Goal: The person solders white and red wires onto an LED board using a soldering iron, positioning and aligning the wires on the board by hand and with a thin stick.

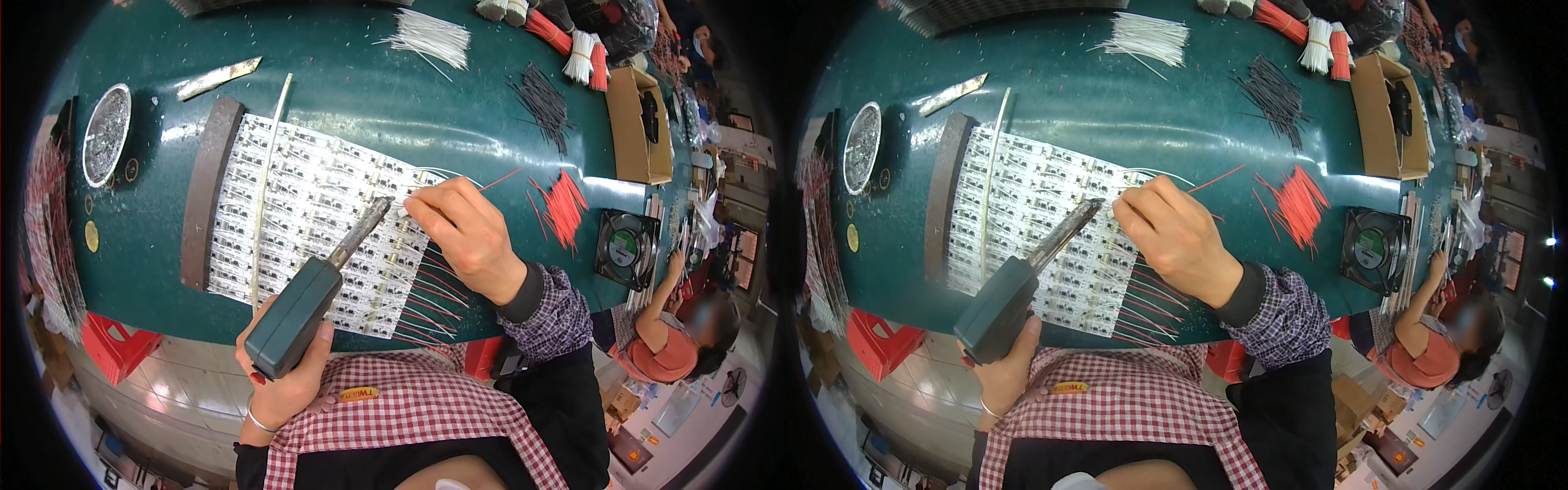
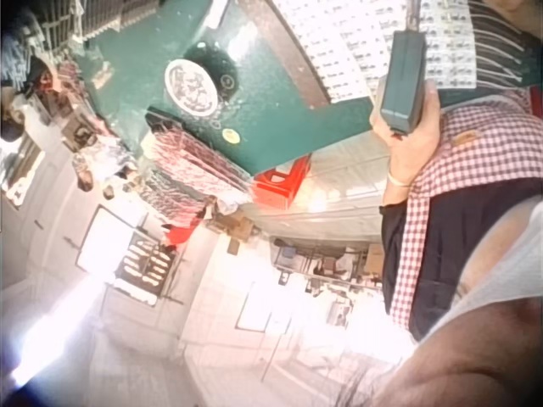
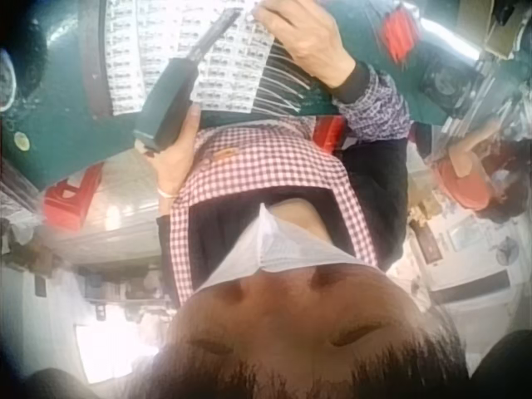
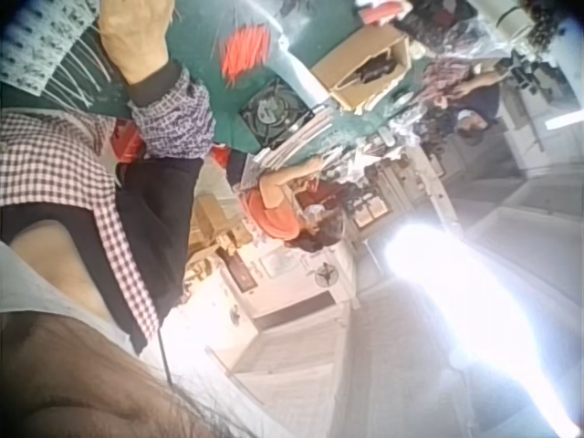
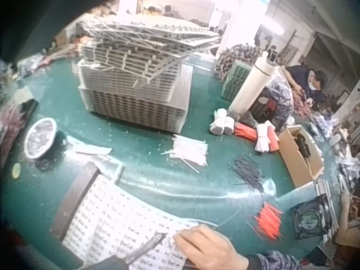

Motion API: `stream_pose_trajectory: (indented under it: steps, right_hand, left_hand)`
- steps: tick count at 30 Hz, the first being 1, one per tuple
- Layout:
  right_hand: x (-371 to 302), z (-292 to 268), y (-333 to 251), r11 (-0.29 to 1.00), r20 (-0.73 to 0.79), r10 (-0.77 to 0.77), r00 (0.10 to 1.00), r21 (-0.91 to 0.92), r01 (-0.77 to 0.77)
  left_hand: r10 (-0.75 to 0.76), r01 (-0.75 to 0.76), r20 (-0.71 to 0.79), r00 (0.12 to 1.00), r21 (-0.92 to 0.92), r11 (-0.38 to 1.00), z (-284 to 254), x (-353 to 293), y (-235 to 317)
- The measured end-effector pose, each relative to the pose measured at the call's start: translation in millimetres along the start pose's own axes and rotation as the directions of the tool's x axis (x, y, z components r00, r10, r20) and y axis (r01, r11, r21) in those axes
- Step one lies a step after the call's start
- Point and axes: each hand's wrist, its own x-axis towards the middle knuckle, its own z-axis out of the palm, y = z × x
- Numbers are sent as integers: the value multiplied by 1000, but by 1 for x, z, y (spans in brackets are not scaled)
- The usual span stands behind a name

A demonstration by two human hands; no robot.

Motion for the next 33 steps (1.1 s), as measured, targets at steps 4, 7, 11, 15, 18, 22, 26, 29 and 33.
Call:
stream_pose_trajectory:
  steps: [4, 7, 11, 15, 18, 22, 26, 29, 33]
  right_hand:
    - [1, 0, -1, 1000, 7, 3, 1000, -18, -3]
    - [1, -1, -2, 999, 16, 12, 1000, -39, -12]
    - [1, -1, -3, 998, 27, 13, 1000, -62, -12]
    - [0, 0, -4, 997, 30, 15, 999, -79, -13]
    - [0, 0, -5, 996, 34, 19, 999, -93, -16]
    - [2, -2, -10, 995, 31, 68, 997, -71, -66]
    - [3, -2, -11, 994, 48, 74, 996, -80, -70]
    - [3, -2, -12, 993, 62, 78, 995, -89, -73]
    - [2, -1, -8, 992, 62, 39, 997, -124, -31]
  left_hand:
    - [87, -88, 25, 996, 30, 996, 0, 1, -4]
    - [94, -95, 32, 995, 31, 995, 0, 2, -1]
    - [104, -106, 51, 993, 26, 994, 2, 4, 0]
    - [156, -160, 58, 986, 86, 983, 0, 3, -2]
    - [216, -225, 81, 973, 126, 966, -1, 3, -2]
    - [219, -228, 74, 973, 148, 962, 0, 4, 0]
    - [95, -97, 27, 995, 82, 992, -2, -5, -8]
    - [-22, 21, -24, 999, -31, 999, -2, -11, -8]
    - [28, -29, 48, 998, 13, 1000, -8, -16, -18]
